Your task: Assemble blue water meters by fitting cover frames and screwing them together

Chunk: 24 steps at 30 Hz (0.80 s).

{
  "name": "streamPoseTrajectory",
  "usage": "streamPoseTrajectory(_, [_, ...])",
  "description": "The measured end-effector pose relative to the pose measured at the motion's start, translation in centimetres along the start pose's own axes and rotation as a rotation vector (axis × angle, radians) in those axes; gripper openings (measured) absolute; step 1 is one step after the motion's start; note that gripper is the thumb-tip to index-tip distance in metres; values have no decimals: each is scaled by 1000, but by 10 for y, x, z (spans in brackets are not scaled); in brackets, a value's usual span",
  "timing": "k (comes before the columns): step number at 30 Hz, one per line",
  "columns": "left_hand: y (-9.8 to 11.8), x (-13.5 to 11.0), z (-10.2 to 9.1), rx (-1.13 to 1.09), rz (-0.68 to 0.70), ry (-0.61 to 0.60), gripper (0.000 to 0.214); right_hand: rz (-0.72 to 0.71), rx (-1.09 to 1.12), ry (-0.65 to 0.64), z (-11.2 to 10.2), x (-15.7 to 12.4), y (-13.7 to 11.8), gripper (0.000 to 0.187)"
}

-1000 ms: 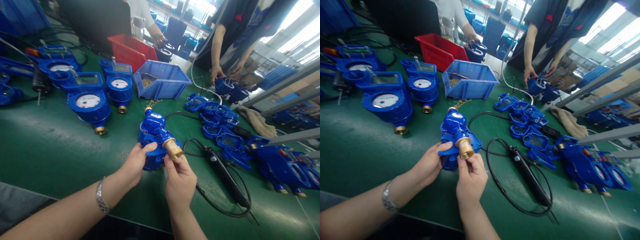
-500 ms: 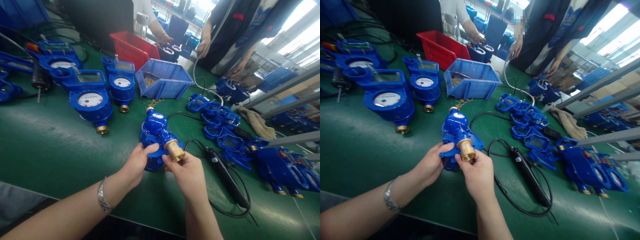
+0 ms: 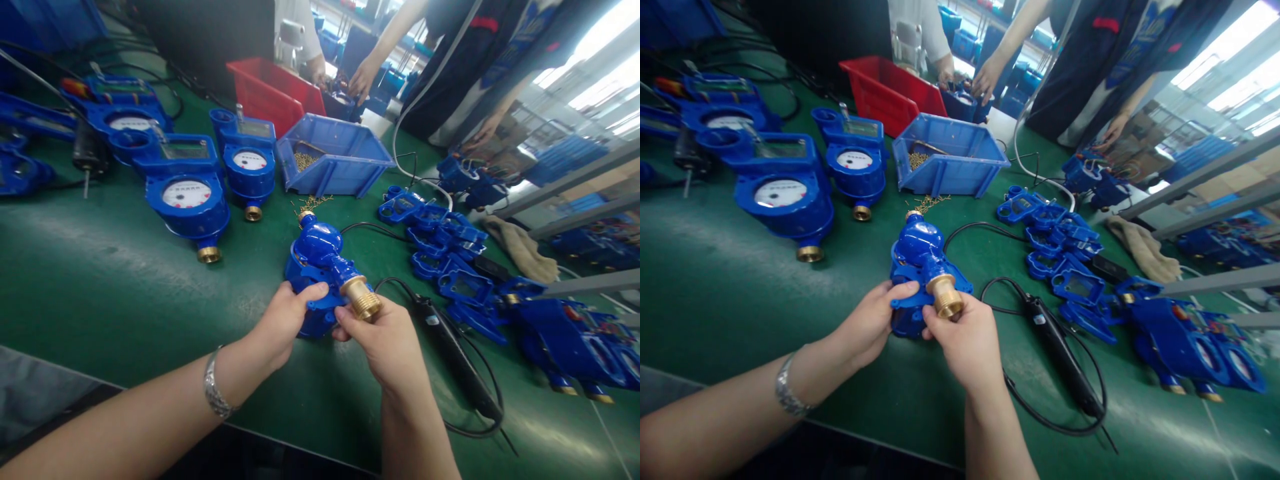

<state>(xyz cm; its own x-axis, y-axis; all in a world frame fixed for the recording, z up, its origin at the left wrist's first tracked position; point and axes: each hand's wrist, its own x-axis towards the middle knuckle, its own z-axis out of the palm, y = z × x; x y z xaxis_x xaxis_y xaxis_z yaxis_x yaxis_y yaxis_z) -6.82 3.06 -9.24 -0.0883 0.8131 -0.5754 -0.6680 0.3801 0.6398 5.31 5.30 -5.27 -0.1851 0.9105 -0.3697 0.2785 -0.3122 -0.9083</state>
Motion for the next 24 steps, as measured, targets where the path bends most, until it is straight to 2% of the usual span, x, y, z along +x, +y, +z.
streamPoseTrajectory(8, [1, 0, 0, -4, -1, -4, 33, -11, -63, -9, 0, 2, -3, 29])
streamPoseTrajectory(11, [1, 0, 0, -10, 0, 6, 36, -44, -30, -7, -7, -3, 3, 29])
streamPoseTrajectory(13, [2, -1, -1, -15, -11, 3, 38, -75, -33, 65, -23, -6, 12, 31])
streamPoseTrajectory(15, [3, -1, -3, -7, -23, 7, 37, -134, -120, 267, -47, -9, 22, 32])
streamPoseTrajectory(17, [7, -1, -7, 24, -36, 0, 34, -168, -378, 538, -75, -10, 31, 30])
streamPoseTrajectory(19, [13, 0, -12, 68, -66, -43, 32, -107, -817, 705, -101, -10, 40, 38])
streamPoseTrajectory(20, [16, 1, -14, 93, -92, -71, 31, -40, -1050, 719, -111, -10, 44, 45])
streamPoseTrajectory(22, [21, 2, -18, 142, -147, -132, 30, 95, -1383, 645, -123, -10, 53, 54])
streamPoseTrajectory(24, [24, 3, -21, 182, -187, -206, 32, 166, -1481, 578, -128, -8, 62, 56])
